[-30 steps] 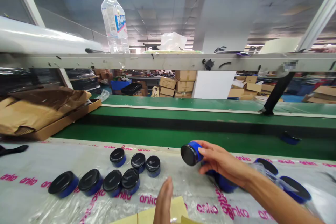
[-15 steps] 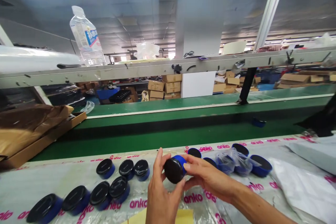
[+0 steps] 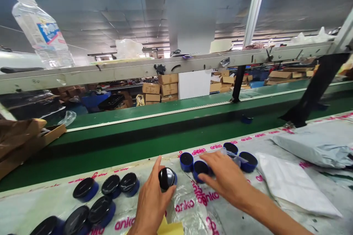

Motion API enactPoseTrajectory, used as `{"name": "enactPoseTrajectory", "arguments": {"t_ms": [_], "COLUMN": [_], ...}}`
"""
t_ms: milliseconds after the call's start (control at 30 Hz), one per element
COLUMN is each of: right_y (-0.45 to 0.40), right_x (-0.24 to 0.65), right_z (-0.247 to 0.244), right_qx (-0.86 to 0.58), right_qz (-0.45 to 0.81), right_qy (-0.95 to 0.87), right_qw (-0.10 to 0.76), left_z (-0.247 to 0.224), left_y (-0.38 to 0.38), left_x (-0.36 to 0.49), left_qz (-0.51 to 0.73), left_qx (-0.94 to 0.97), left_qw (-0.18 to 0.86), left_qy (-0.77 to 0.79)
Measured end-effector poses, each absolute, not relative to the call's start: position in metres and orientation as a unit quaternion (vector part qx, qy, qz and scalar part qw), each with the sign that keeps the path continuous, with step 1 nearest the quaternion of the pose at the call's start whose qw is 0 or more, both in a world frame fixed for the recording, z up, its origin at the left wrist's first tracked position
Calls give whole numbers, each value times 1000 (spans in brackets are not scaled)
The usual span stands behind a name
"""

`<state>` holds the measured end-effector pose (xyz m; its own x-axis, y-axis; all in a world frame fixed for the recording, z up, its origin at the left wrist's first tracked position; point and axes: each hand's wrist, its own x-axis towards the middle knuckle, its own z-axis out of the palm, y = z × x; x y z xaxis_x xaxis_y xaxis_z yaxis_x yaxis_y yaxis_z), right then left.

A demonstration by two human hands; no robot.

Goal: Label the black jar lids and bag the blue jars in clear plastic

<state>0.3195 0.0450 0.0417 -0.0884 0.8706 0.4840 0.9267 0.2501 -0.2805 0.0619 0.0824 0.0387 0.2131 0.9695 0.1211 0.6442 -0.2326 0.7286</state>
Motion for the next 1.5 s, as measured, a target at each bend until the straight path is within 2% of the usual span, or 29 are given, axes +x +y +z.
{"name": "enactPoseTrajectory", "arguments": {"t_ms": [133,400,533,633,767,933,1100,1200,1333,1500], "right_y": [51,35,45,47,23,-15,-7,15,33,11], "right_x": [299,304,312,317,311,302,312,311,306,318], "right_z": [39,51,45,46,47,7,-10,-5,-6,3], "right_qx": [-628,-607,-625,-625,-563,-558,-615,-629,-652,-667], "right_qz": [-78,33,-40,-84,-54,-19,154,259,194,133], "right_qy": [-747,-770,-762,-754,-789,-788,-690,-643,-635,-612], "right_qw": [203,195,164,183,238,259,349,352,365,404], "left_z": [39,23,24,25,22,20,22,26,31,27], "left_y": [91,98,99,97,94,93,91,89,88,88], "left_x": [72,71,74,75,71,68,75,84,89,81], "left_qz": [247,207,198,209,225,233,243,236,221,232], "left_qx": [754,778,786,793,798,798,790,797,807,814], "left_qw": [263,276,259,253,246,261,272,283,294,298], "left_qy": [548,525,526,514,502,490,492,478,462,441]}}
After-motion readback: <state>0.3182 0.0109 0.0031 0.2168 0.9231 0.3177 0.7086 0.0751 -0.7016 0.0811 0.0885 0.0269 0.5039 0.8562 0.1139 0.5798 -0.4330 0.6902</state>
